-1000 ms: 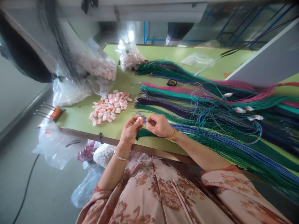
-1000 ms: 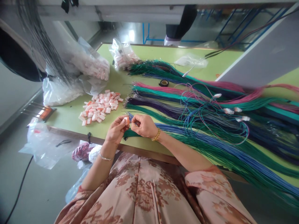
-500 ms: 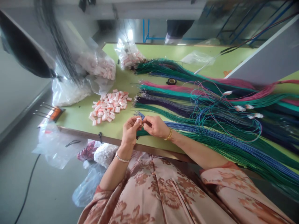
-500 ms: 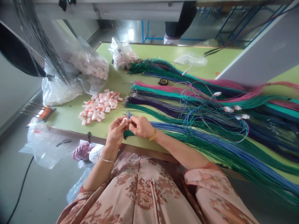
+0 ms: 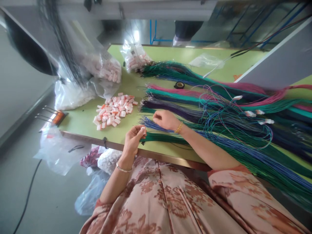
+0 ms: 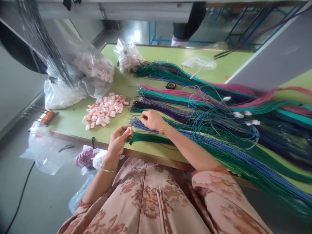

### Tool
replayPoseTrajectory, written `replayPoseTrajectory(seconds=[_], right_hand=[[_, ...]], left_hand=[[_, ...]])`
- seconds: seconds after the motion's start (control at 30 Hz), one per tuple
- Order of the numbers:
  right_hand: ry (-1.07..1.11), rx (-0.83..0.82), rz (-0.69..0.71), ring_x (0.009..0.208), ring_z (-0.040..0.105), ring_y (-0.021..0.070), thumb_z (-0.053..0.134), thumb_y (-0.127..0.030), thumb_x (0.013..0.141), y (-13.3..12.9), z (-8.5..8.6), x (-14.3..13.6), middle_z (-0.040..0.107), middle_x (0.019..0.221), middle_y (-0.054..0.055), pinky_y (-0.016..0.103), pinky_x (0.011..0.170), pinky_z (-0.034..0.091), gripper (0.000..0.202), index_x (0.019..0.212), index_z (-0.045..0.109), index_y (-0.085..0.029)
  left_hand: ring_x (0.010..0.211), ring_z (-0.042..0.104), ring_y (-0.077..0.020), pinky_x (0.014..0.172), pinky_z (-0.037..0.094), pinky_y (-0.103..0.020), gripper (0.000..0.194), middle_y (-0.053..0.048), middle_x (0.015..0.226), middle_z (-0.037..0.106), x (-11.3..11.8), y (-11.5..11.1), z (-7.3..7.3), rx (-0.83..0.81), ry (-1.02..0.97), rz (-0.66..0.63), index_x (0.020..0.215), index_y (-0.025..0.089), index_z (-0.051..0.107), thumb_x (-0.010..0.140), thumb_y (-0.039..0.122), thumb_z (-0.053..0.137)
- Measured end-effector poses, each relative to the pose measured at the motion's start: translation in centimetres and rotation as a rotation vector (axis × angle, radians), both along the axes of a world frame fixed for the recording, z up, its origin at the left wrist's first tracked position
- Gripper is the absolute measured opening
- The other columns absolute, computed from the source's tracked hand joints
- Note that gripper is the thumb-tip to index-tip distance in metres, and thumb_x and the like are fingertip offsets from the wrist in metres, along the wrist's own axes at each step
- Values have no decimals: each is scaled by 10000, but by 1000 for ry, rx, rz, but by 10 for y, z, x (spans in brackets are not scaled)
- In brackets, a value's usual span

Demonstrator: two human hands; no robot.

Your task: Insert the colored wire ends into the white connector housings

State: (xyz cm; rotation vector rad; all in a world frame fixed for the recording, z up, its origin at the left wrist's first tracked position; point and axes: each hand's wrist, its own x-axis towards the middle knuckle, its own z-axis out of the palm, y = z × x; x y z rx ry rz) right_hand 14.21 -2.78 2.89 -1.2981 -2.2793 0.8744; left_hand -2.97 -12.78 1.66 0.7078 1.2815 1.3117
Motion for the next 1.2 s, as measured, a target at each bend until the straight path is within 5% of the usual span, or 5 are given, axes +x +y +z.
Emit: replayPoseTrajectory(seconds=[0.23,0.57,0.73,0.93,1.2], right_hand=[[-325,23,59,709,555,144,536,-293,882,3,-9,-9,688,797,34,258,623,299,171,816,655,-188],[-467,148,100,680,533,154,462,-286,902,5,12,6,680,813,56,279,593,240,198,812,613,-196],[-170,93,148,587,444,113,507,-267,834,11,8,12,601,667,5,255,587,272,151,725,567,-182],[334,-205,50,560,467,95,536,-234,720,10,-2,2,573,644,-30,228,572,364,113,800,576,-164],[447,-216,21,578,457,89,600,-309,719,-14,18,-1,574,655,-8,223,559,384,164,749,598,-148]], left_hand=[[583,566,-82,560,461,-210,426,-11,689,648,0,0,-5,-9,-26,-21,884,138,673,617,433,828],[613,574,-86,566,460,-207,413,-10,704,643,3,2,-5,3,-60,-28,895,146,672,639,436,815],[614,561,-81,579,456,-209,392,-5,714,630,7,3,-5,12,-95,-39,899,149,670,655,423,809],[639,545,-73,598,438,-196,309,5,727,608,13,6,-8,53,-185,-26,899,160,653,705,362,782],[605,525,-64,576,425,-191,209,7,724,584,20,18,0,-39,-447,-31,883,160,628,732,234,752]])
